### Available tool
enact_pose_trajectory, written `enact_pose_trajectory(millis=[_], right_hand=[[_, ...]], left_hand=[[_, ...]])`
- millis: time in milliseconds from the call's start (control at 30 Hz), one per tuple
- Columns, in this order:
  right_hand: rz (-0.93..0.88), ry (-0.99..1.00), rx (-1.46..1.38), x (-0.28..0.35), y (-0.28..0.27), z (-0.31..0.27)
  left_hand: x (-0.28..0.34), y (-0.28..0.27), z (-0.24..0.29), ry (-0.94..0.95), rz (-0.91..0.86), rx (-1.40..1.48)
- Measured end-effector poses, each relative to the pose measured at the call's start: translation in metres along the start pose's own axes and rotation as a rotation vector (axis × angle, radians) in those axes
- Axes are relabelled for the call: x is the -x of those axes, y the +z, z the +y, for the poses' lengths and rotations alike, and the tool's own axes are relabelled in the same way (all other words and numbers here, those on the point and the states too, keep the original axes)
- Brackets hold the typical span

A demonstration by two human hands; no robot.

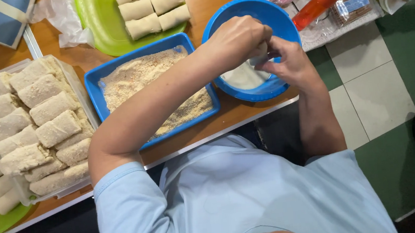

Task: Dipping spring rolls in a liquid mixture and coating them with breadcrumbs before organizing them in a container.

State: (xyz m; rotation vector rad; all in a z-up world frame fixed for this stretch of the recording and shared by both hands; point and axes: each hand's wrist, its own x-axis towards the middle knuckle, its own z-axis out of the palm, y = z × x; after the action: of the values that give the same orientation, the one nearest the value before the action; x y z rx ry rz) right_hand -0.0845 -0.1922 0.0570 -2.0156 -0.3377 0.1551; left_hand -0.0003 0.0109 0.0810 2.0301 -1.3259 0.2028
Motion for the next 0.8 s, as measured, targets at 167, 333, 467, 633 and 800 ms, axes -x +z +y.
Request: enact_pose_trajectory(millis=[167,333,467,633,800], right_hand=[[0.019,0.038,0.001,-0.003,0.005,0.010],[0.055,0.076,-0.078,-0.004,0.008,0.022],[0.087,0.044,-0.110,-0.006,0.010,0.016],[0.090,0.032,-0.109,-0.005,0.010,0.008],[0.133,0.046,0.009,-0.003,0.009,-0.008]], left_hand=[[0.005,-0.004,0.002,-0.001,0.035,0.020],[0.006,-0.007,0.003,0.000,0.044,0.019],[0.007,-0.011,0.006,-0.013,0.040,0.005],[0.008,-0.009,0.007,-0.028,0.029,0.004],[0.006,-0.001,0.006,0.003,0.084,-0.076]])
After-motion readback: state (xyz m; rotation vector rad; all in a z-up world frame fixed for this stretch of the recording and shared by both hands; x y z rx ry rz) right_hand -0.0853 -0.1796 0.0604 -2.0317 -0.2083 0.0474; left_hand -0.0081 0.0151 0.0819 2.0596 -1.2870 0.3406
